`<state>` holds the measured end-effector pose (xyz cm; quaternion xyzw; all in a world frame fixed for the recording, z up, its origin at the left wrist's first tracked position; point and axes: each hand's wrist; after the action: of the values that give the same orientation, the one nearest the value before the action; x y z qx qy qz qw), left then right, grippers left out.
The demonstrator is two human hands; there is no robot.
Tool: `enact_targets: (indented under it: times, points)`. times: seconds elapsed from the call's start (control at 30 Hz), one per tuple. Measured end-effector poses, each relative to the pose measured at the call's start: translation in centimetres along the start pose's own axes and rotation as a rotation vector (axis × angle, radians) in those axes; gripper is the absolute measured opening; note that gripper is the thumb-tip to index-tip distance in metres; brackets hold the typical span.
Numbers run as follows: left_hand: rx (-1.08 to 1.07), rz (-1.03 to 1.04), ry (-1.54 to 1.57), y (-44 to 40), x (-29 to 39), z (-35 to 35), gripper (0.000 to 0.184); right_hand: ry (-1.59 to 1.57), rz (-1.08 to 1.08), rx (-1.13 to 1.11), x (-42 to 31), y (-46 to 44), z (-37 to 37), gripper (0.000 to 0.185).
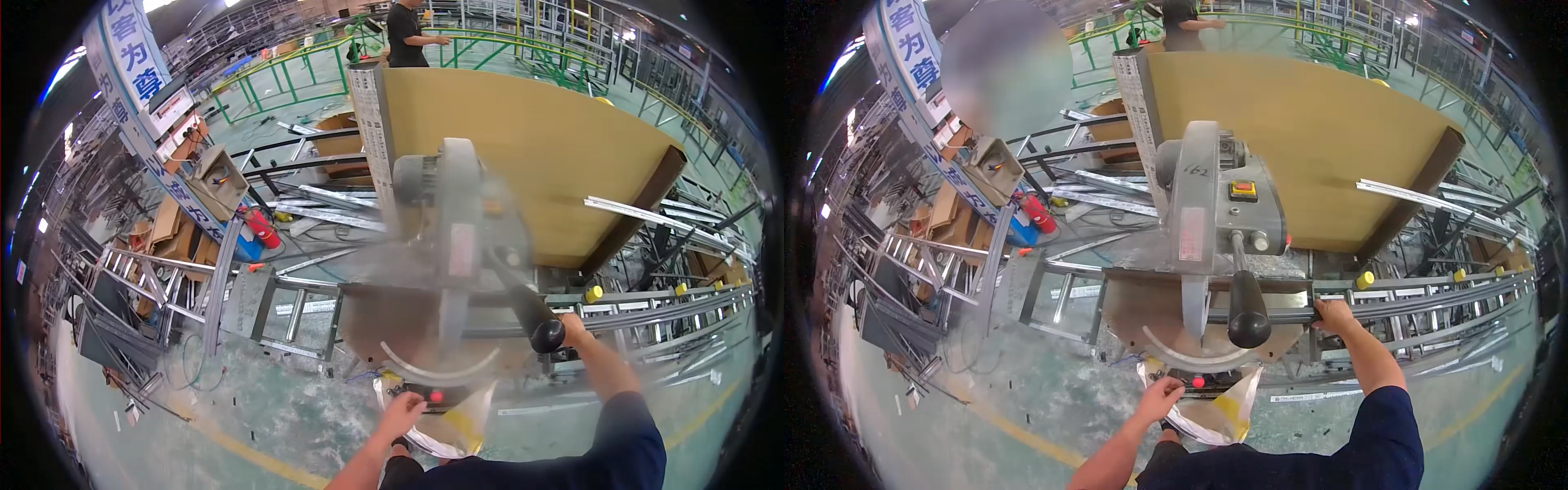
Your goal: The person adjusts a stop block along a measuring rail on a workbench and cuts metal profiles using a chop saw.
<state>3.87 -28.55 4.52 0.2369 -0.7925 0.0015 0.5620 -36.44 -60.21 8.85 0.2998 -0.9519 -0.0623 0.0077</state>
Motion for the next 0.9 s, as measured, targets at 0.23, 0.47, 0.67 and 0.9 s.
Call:
enact_targets:
  times: [0.23, 0.47, 0.67, 0.9]
  points:
    - [-0.111, -0.425, 0.531, -5.8, -0.3, 5.2, 0.033, -0.106, -0.145, -0.077, 2.6, 0.0, 5.6, 0.042]
    - [0.014, -0.397, 1.255, -10.7, 0.8, 9.5, 0.04, -0.236, -0.349, -0.172, -6.5, -1.7, -0.4, 0.039]
    - [0.436, -0.085, 1.32, -13.8, -1.1, 6.6, 0.029, -0.406, -0.412, -0.485, -12.1, -7.7, 0.0, 0.044]
    - [0.871, -0.103, 1.15, -18.3, 2.4, -0.2, 0.022, -0.695, -0.145, -0.283, -9.3, -6.7, 6.3, 0.041]
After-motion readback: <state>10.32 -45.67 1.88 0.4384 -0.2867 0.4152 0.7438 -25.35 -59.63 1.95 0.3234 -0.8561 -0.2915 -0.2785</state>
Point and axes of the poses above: each hand's wrist, its own y-axis away from the middle knuckle, its own z-axis out of the palm, x = y × z, and after that the axes turned 12 degrees about x, right-handed
